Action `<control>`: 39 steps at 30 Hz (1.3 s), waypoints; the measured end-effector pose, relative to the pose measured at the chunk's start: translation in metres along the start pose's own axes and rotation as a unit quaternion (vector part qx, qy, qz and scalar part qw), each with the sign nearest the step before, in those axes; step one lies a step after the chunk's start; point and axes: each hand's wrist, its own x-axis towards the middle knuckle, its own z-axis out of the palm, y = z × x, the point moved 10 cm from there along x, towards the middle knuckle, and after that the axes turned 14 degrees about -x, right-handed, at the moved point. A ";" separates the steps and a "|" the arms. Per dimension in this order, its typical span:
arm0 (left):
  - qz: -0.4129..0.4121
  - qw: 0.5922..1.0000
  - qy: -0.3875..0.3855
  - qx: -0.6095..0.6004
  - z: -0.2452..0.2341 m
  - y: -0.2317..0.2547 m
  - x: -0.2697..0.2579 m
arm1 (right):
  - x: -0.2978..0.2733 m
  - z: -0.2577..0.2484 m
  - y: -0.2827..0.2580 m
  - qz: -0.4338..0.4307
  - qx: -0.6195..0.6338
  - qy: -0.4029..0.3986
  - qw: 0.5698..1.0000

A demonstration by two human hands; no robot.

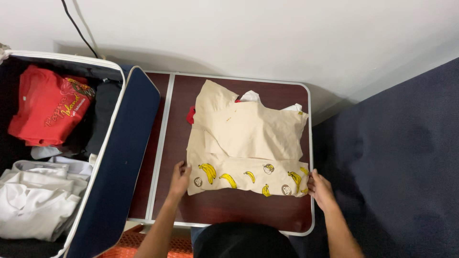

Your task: The person folds shirts and shorts by hand on a small table and places them into a suitcase.

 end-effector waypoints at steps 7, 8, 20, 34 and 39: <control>0.051 0.996 -0.023 -0.064 0.004 -0.044 -0.045 | -0.037 0.018 0.017 -0.061 0.074 -0.103 0.990; 0.055 0.996 -0.021 -0.062 0.006 -0.041 -0.048 | -0.034 0.014 0.013 -0.095 0.113 -0.080 0.986; 0.088 0.987 0.135 0.017 -0.061 0.021 -0.116 | -0.072 -0.044 -0.025 -0.256 -0.273 0.282 0.883; -0.074 0.974 0.146 0.154 -0.104 -0.090 -0.148 | -0.066 -0.024 0.040 -0.093 -0.320 0.183 0.925; -0.126 0.961 0.145 0.198 -0.088 -0.055 -0.132 | -0.052 -0.017 0.026 -0.055 -0.347 0.154 0.924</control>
